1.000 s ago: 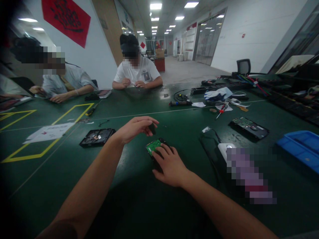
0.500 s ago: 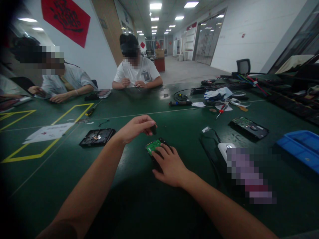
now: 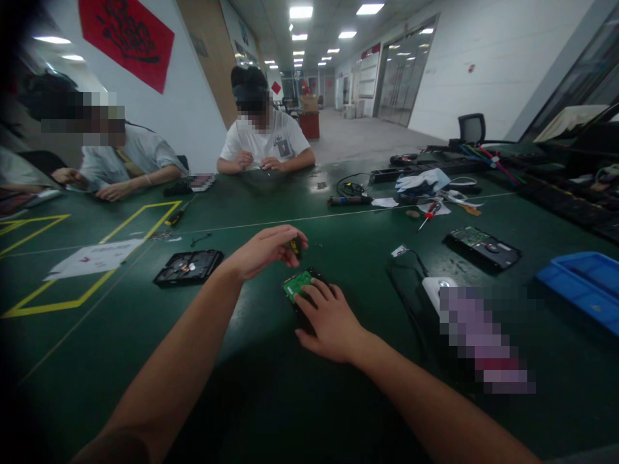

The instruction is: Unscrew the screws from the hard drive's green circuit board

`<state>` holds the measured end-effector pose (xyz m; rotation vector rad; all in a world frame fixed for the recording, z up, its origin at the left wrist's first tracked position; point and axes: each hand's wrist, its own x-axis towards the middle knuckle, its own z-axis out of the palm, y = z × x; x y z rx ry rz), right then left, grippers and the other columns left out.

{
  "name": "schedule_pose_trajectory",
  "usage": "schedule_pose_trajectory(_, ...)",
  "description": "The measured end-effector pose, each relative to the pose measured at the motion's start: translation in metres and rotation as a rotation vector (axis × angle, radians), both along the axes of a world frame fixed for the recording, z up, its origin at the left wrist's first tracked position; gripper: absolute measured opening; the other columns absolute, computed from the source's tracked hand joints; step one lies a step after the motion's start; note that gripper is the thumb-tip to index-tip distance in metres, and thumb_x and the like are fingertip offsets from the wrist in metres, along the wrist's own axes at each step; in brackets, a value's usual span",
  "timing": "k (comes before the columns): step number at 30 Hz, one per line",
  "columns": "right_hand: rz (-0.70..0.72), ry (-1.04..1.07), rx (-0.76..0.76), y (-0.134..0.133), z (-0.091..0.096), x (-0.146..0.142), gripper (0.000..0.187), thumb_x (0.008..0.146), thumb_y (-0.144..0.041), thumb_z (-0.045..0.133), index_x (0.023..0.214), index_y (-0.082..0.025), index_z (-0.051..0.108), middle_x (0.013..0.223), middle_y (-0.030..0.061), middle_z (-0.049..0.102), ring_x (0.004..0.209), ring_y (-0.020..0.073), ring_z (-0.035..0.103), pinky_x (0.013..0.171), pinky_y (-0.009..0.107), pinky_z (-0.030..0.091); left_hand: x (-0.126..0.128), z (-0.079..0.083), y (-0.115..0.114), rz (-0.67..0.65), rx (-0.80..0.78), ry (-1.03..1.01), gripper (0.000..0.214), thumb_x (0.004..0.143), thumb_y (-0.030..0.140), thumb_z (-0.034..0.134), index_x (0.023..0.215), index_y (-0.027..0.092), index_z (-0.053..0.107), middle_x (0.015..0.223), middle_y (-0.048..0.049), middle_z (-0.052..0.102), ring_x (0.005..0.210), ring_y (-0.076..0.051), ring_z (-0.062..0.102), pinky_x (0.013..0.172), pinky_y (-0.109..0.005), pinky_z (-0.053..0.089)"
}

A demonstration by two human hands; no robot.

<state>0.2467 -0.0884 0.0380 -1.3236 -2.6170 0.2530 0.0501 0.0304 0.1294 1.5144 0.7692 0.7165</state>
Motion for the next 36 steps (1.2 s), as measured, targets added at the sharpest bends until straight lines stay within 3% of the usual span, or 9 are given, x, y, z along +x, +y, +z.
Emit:
schedule_pose_trajectory(2,-0.002,-0.001,0.0,0.0,0.0,0.0,0.07,0.097,-0.054,0.057,0.159,-0.026,0.042,0.161,0.0136,0.042,0.154,0.0396,0.024,0.121,0.06,0.025,0.0,-0.003,0.001,0.018,-0.023,-0.015,0.03,0.1,0.045,0.06,0.106,0.016,0.067,0.107,-0.0089,0.07,0.072,-0.014,0.072,0.066,-0.027,0.056)
schedule_pose_trajectory(8,-0.001,-0.001,-0.009,0.0,0.002,0.0,0.07,0.097,-0.055,0.057,0.16,-0.026,0.041,0.162,0.0133,0.041,0.154,0.0391,0.025,0.121,0.061,0.025,0.003,-0.004,0.001,0.118,0.037,0.062,0.032,0.094,0.045,0.071,0.097,0.016,0.057,0.084,-0.0038,0.067,0.067,-0.016,0.071,0.061,-0.027,0.055)
schedule_pose_trajectory(18,0.003,0.006,0.0,0.001,0.0,0.0,0.07,0.098,-0.055,0.057,0.159,-0.025,0.041,0.161,0.0141,0.042,0.154,0.0387,0.025,0.121,0.06,0.026,-0.005,-0.001,0.005,0.038,0.073,0.047,0.027,0.097,0.036,0.062,0.11,0.016,0.075,0.103,-0.0077,0.073,0.075,-0.012,0.065,0.071,-0.026,0.053)
schedule_pose_trajectory(24,0.006,0.01,0.014,0.001,-0.001,0.0,0.069,0.098,-0.054,0.057,0.159,-0.025,0.042,0.16,0.0146,0.042,0.153,0.039,0.026,0.121,0.06,0.026,-0.002,0.0,0.001,0.0,0.024,-0.036,0.025,0.096,0.038,0.065,0.109,0.017,0.07,0.111,-0.0091,0.073,0.067,-0.01,0.066,0.065,-0.025,0.054)
schedule_pose_trajectory(30,0.002,0.009,0.003,0.0,0.0,-0.001,0.068,0.098,-0.054,0.056,0.158,-0.025,0.044,0.161,0.0145,0.042,0.154,0.0395,0.024,0.121,0.061,0.024,0.008,-0.005,-0.003,0.07,0.02,-0.011,0.03,0.096,0.044,0.069,0.099,0.016,0.059,0.088,-0.0062,0.071,0.061,-0.013,0.07,0.057,-0.024,0.055)
schedule_pose_trajectory(36,-0.003,0.003,0.001,0.0,0.0,0.0,0.069,0.098,-0.056,0.056,0.158,-0.025,0.043,0.161,0.0147,0.042,0.154,0.0398,0.024,0.121,0.061,0.025,0.008,-0.008,0.0,0.051,-0.064,-0.073,0.031,0.103,0.046,0.056,0.112,0.017,0.063,0.105,-0.0086,0.07,0.069,-0.016,0.075,0.061,-0.027,0.059)
